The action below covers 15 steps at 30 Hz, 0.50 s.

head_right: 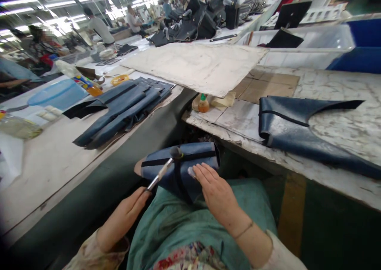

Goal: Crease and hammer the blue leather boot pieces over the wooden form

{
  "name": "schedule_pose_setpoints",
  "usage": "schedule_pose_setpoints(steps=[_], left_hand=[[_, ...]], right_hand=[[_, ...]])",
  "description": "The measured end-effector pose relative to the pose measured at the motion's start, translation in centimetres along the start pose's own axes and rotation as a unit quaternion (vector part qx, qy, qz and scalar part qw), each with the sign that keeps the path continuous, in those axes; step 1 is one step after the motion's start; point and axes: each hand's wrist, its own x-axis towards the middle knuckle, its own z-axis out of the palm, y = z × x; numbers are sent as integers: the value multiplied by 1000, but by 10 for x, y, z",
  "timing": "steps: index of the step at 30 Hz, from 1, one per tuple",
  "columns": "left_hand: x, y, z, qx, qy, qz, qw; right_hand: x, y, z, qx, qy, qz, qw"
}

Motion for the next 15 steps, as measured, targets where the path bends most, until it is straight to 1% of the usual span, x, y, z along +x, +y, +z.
schedule_pose_setpoints(steps=[1,3,5,7,9,11,12,13,15], left_hand=[[1,-2,2,13,-14,-6,1000],[2,-5,2,20,-3,-14,1000],[0,-9,-6,12,41,-27,999],[-6,-14,-25,17,125,-49,991],[-14,-23,-56,63,242,-76,965],[-22,-37,-93,148,349,-104,920],[-25,-46,-113,192,383,-120,896],[-27,-57,-133,230,396,-136,879],[-29,-79,-166,286,386,-176,859]], right_hand=[[0,0,0,-10,5,-10,1000],[-1,-1,0,-27,12,-30,999],[-2,1,0,-30,24,-41,998],[-3,7,-1,-18,41,-36,998],[-3,18,-4,-2,52,-18,998],[-2,32,-8,1,63,17,998],[-1,39,-9,0,68,39,997],[0,45,-10,1,72,61,996],[2,53,-11,26,61,106,992]])
